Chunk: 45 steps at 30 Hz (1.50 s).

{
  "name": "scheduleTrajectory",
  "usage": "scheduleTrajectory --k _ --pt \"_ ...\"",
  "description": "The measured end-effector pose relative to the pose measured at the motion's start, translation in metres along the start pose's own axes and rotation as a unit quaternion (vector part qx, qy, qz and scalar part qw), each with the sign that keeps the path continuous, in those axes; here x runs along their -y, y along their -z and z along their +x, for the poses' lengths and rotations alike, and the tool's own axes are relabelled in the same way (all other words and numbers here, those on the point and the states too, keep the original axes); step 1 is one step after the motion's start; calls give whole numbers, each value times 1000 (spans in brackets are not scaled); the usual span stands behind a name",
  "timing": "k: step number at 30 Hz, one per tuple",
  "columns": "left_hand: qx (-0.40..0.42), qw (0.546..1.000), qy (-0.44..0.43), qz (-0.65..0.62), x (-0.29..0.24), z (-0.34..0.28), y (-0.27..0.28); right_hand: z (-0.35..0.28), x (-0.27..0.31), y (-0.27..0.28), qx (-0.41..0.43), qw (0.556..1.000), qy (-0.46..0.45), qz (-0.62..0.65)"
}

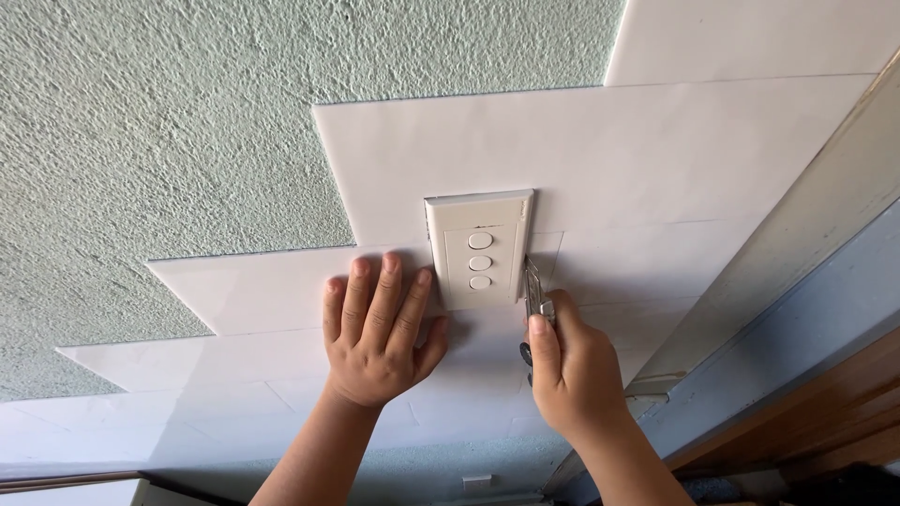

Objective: Trimming white vinyl wrap around a light switch on a wall using a utility knife to ensure a clean fit.

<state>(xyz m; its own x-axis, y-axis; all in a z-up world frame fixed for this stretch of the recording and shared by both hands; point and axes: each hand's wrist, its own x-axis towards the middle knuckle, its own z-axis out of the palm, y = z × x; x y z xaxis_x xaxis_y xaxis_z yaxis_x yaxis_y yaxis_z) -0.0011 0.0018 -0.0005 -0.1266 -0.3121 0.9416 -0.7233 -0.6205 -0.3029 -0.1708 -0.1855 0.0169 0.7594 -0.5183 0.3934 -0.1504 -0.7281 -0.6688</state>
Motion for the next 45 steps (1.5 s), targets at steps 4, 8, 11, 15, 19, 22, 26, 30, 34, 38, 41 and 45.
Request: scheduleTrajectory --k 4,8,11,15,19,22,26,30,34,38,41,45 --pt "-4 1000 1 2 0 0 -1 -4 -13 -6 -38 989 92 105" --pt "-7 1000 -2 2 1 1 0 -3 -14 -6 -33 991 91 90" --pt "-2 1000 0 -1 0 0 0 -2 -10 -4 -11 997 43 68" --pt "-5 1000 1 -3 0 -1 -1 -3 -6 -4 -5 1000 7 28" --pt "-3 1000 0 -1 0 -2 0 -5 -13 -10 -19 999 28 32" --pt "-5 1000 1 -2 -1 1 2 -6 -19 -11 -40 993 76 77" --pt "-10 1000 -3 -6 1 2 2 -6 -12 -7 -32 994 78 69" --pt "-3 1000 -2 -9 1 1 4 -6 -12 -9 -17 999 28 23" --pt "-4 1000 -1 -8 0 2 4 -8 -11 -9 -21 998 42 32" --pt "-10 1000 -2 -17 1 2 6 -12 -27 -17 -49 991 100 77" --pt "-14 1000 -6 -18 3 1 5 -10 -22 -15 -43 996 77 32" --pt "-24 999 -7 -21 3 1 4 -9 -19 -13 -31 998 50 31"
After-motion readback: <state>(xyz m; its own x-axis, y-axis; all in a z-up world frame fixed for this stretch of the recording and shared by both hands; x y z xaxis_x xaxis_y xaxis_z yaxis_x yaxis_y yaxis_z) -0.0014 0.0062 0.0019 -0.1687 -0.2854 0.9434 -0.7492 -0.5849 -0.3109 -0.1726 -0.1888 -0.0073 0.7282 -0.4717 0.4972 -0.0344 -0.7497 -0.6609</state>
